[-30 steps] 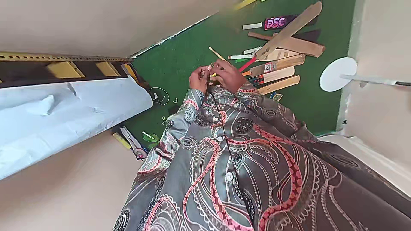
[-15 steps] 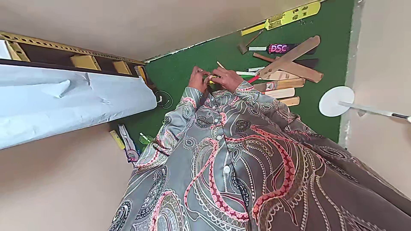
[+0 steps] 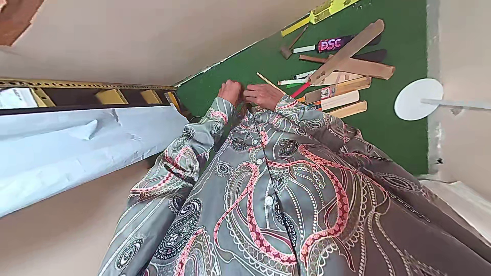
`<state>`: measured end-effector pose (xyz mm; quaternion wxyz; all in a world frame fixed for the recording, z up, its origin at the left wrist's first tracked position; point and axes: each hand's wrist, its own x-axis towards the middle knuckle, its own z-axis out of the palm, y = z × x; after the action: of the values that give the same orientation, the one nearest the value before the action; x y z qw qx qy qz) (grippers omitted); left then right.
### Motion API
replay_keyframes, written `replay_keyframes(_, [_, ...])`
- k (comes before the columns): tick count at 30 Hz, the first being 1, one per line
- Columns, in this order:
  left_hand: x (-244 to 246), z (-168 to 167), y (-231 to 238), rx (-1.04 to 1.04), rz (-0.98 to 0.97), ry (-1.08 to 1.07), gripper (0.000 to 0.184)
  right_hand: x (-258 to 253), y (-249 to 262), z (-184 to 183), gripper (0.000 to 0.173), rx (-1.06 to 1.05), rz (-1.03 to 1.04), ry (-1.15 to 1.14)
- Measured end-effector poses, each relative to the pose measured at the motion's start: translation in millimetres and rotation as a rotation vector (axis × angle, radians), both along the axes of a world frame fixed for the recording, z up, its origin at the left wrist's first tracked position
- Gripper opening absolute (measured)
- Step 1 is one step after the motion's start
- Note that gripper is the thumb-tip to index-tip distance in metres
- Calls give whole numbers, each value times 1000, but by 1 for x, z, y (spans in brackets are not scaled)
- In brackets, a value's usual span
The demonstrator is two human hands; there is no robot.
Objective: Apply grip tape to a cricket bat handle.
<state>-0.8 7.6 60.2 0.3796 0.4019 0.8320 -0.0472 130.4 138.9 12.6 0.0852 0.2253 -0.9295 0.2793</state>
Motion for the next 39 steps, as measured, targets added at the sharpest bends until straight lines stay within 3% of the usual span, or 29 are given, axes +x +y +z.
replay_keyframes(3, [-12, 5, 6, 31, 35, -26, 30, -1, 2, -2, 22, -16, -132, -45])
replay_keyframes(5, [-19, 5, 6, 95, 106, -44, 30, -1, 0, 5, 24, -1, -282, -248])
replay_keyframes(8, [-23, 4, 2, 202, 270, -119, 26, -2, -5, 17, 40, 73, -433, -481])
replay_keyframes(12, [-8, -6, 7, 286, 542, -248, 27, -3, -10, 21, 24, 155, -501, -425])
replay_keyframes(15, [2, -24, 1, 373, 713, -297, 22, 2, -6, 13, 20, 174, -454, -259])
replay_keyframes(18, [7, -28, 0, 407, 716, -249, 20, 3, 0, 2, 18, 3, -354, -163])
replay_keyframes(21, [10, -30, -7, 456, 734, -247, 19, 6, -3, 1, 19, -92, -442, -302])
replay_keyframes(24, [10, -31, -9, 554, 743, -270, 21, 8, 0, 6, 35, 46, -480, -474])
replay_keyframes(27, [2, -27, -12, 545, 583, -197, 22, 3, -7, 5, 56, 237, -405, -544])
replay_keyframes(31, [1, -31, -12, 568, 477, -204, 22, -7, -2, 9, 23, 148, -335, -501])
replay_keyframes(36, [4, -30, -15, 513, 649, -399, 28, -4, 4, 5, 27, 245, -332, -391])
replay_keyframes(39, [22, -19, -10, 343, 799, -468, 43, 6, 3, -3, 21, 247, -359, -383])
